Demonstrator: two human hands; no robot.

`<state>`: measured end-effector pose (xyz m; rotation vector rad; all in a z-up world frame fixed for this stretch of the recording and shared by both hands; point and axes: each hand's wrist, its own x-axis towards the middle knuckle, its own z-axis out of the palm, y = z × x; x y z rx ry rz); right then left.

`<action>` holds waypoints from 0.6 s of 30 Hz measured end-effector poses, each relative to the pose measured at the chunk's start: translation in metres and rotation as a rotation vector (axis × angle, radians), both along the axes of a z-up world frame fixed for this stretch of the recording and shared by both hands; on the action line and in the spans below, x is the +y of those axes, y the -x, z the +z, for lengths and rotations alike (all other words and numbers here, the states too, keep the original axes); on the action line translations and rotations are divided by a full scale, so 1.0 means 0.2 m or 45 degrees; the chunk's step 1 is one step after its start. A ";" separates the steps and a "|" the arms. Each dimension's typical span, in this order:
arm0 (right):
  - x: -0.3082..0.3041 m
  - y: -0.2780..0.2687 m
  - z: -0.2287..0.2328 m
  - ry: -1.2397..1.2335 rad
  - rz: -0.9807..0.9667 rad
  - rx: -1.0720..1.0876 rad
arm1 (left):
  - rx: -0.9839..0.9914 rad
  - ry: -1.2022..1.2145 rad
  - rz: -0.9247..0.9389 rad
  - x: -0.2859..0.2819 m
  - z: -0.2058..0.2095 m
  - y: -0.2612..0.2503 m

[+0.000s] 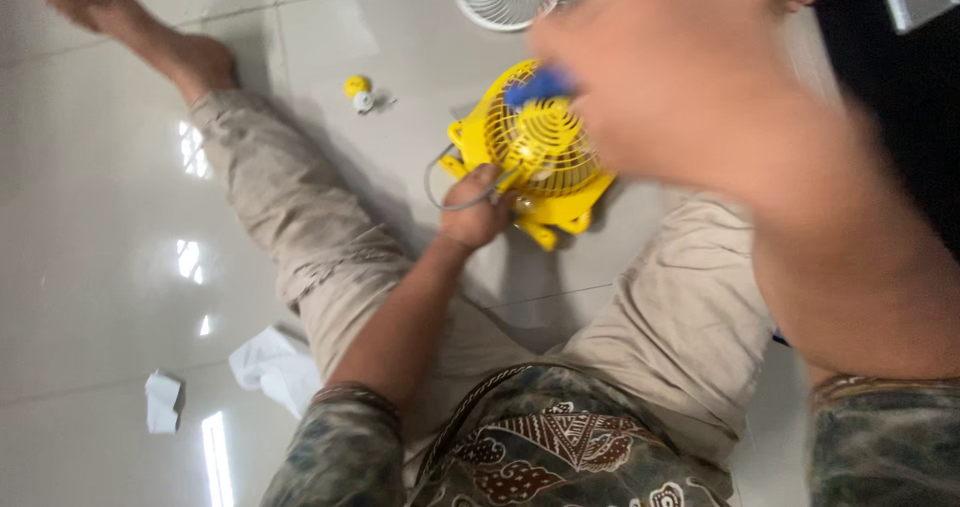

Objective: The person sits on the floor and uses a screwdriver to tighten screws on the base of a yellow electric fan. They repeatedly pick up screws from the floor and insert them into the fan's base, then turn the screwdriver to secure them.

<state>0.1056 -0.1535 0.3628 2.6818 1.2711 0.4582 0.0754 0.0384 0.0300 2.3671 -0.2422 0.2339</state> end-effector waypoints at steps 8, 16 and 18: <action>-0.54 -0.15 -0.64 -1.594 -0.570 0.836 | 0.356 0.034 0.003 0.21 0.19 -0.23; -0.63 -0.11 -1.72 -1.899 -1.139 1.437 | -0.096 0.075 -0.062 0.18 0.13 -0.03; -0.62 -0.15 -1.75 -1.925 -1.162 1.561 | -0.062 0.082 -0.017 0.16 0.15 0.00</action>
